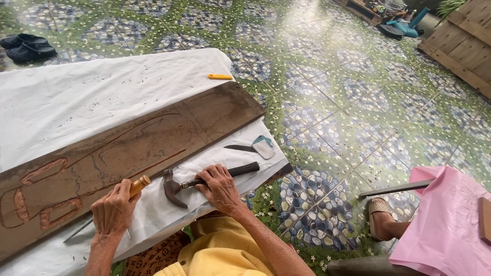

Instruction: Carving a decorative outline into a wooden plank using a manual chisel and a hammer.

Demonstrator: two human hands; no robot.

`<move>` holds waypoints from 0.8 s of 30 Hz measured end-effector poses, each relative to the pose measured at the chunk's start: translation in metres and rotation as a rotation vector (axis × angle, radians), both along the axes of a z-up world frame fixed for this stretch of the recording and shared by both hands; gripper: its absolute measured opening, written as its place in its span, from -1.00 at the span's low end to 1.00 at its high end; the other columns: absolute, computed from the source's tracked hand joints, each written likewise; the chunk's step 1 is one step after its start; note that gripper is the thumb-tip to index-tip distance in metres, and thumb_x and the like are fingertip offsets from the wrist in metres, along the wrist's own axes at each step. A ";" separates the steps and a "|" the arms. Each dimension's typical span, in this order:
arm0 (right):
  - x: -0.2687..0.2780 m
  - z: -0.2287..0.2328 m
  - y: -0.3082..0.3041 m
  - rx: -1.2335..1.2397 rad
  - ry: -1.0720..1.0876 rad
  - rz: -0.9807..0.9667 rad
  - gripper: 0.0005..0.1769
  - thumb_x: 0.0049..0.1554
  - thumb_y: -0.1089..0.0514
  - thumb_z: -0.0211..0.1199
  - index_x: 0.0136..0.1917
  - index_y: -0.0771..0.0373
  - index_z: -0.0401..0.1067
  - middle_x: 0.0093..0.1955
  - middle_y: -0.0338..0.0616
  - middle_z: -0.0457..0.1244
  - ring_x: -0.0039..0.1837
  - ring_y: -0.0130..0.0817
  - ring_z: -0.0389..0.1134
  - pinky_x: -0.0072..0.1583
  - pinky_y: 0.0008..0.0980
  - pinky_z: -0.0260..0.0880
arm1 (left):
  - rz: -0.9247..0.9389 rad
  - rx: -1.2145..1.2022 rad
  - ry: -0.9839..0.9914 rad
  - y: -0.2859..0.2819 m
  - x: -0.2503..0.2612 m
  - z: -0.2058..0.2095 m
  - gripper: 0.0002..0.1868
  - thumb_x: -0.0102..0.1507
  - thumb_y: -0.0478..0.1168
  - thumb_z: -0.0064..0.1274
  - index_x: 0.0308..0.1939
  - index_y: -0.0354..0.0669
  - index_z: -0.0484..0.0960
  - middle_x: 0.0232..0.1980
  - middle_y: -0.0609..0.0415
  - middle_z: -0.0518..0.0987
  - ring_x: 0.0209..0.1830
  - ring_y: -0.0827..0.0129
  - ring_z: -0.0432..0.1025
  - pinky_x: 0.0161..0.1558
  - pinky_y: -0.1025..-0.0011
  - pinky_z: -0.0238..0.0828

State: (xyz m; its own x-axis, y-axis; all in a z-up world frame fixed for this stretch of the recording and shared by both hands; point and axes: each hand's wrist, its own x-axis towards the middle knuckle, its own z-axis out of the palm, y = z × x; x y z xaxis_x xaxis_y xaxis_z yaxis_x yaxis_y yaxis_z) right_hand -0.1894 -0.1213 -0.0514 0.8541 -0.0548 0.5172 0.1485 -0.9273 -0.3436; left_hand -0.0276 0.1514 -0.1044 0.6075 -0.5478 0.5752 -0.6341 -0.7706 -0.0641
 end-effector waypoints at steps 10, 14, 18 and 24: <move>0.000 0.002 0.001 0.003 -0.005 0.008 -0.76 0.23 0.02 0.28 0.10 0.15 0.40 0.04 -0.09 0.23 0.08 -0.12 0.20 0.18 -0.18 0.21 | 0.013 -0.042 0.061 -0.001 -0.003 0.005 -0.63 0.27 0.07 0.30 -0.14 0.04 0.45 -0.39 0.29 0.58 -0.50 0.44 0.49 -0.48 0.39 0.36; 0.001 0.001 0.000 -0.005 -0.022 0.003 -0.76 0.22 0.02 0.29 0.10 0.14 0.40 0.03 -0.10 0.23 0.07 -0.12 0.21 0.18 -0.18 0.22 | 0.113 -0.028 0.032 -0.003 -0.003 0.007 -0.48 0.25 0.25 0.22 0.10 0.10 0.51 -0.38 0.34 0.63 -0.50 0.51 0.53 -0.48 0.47 0.40; -0.001 0.002 0.001 -0.001 -0.038 0.004 -0.75 0.21 0.04 0.31 0.09 0.15 0.40 0.02 -0.09 0.23 0.06 -0.10 0.21 0.16 -0.18 0.22 | 0.072 -0.077 0.040 -0.001 -0.007 0.012 -0.68 0.26 0.05 0.33 -0.04 0.10 0.58 -0.27 0.30 0.67 -0.41 0.41 0.56 -0.48 0.40 0.29; -0.001 0.002 0.002 0.003 -0.025 0.005 -0.76 0.22 0.04 0.29 0.10 0.15 0.40 0.03 -0.09 0.23 0.08 -0.11 0.21 0.21 -0.17 0.22 | 0.069 -0.006 0.030 0.002 0.002 -0.006 -0.63 0.28 0.18 0.22 -0.05 0.08 0.58 -0.28 0.31 0.68 -0.46 0.54 0.54 -0.45 0.52 0.43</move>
State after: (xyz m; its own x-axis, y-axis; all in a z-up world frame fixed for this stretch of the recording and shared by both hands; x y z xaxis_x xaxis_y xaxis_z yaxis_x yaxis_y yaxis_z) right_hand -0.1906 -0.1198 -0.0497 0.8412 -0.0522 0.5382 0.1620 -0.9253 -0.3429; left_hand -0.0256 0.1536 -0.1102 0.6609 -0.5006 0.5591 -0.5812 -0.8127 -0.0406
